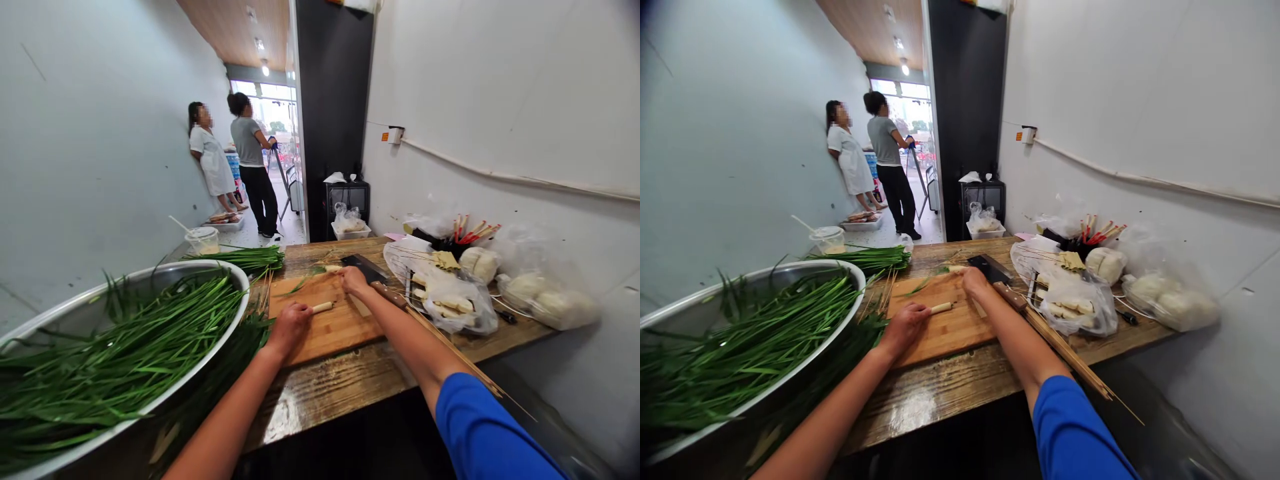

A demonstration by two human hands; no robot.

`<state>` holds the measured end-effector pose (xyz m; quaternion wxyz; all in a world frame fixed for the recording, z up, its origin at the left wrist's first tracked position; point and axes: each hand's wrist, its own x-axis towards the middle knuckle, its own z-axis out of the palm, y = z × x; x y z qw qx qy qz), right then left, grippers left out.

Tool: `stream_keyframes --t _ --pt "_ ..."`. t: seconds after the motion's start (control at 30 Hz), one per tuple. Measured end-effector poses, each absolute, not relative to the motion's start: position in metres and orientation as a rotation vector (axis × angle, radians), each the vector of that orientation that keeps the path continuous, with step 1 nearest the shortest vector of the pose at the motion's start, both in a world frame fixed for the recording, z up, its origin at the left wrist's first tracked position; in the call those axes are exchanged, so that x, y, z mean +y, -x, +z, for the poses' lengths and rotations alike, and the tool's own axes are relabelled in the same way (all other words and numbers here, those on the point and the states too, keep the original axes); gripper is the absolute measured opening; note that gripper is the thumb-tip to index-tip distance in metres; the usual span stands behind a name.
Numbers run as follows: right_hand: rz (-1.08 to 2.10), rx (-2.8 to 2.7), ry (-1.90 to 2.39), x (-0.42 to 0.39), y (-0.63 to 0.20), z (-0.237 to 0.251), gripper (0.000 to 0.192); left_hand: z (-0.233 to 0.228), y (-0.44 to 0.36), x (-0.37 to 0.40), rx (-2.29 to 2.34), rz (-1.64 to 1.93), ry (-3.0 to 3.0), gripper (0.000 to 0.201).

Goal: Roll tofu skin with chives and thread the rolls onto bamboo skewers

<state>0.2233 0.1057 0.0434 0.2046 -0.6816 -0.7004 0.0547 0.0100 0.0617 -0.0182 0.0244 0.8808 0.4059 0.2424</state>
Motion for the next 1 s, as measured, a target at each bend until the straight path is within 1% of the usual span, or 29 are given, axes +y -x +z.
stream_keyframes --t 0.13,0.23,0.37,0.47,0.57,0.67,0.77,1.0 --pt "0.052 -1.823 1.798 0.081 -0.253 0.053 0.036 -0.019 -0.011 0.062 1.264 0.752 -2.718 0.027" --pt "0.020 -1.702 1.478 0.022 -0.268 0.051 0.032 -0.020 -0.011 0.063 1.275 0.797 -2.647 0.026" --pt "0.155 -1.735 1.410 -0.071 -0.262 0.017 0.030 -0.021 -0.010 0.067 1.271 0.799 -2.525 0.027" --pt "0.186 -1.743 1.435 -0.108 -0.241 -0.016 0.032 -0.018 -0.006 0.075 1.162 0.748 -2.539 0.027" --pt "0.217 -1.726 1.470 -0.113 -0.217 -0.032 0.032 -0.013 -0.002 0.083 1.064 0.647 -2.591 0.026" --pt "0.269 -1.684 1.489 -0.106 -0.197 -0.033 0.033 -0.008 0.000 0.087 1.037 0.545 -2.611 0.027" --pt "0.342 -1.671 1.461 -0.103 -0.181 -0.031 0.033 -0.005 0.000 0.088 1.011 0.528 -2.612 0.027" --pt "0.276 -1.714 1.469 -0.098 -0.160 -0.040 0.032 -0.004 0.001 0.098 0.964 0.452 -2.641 0.027"
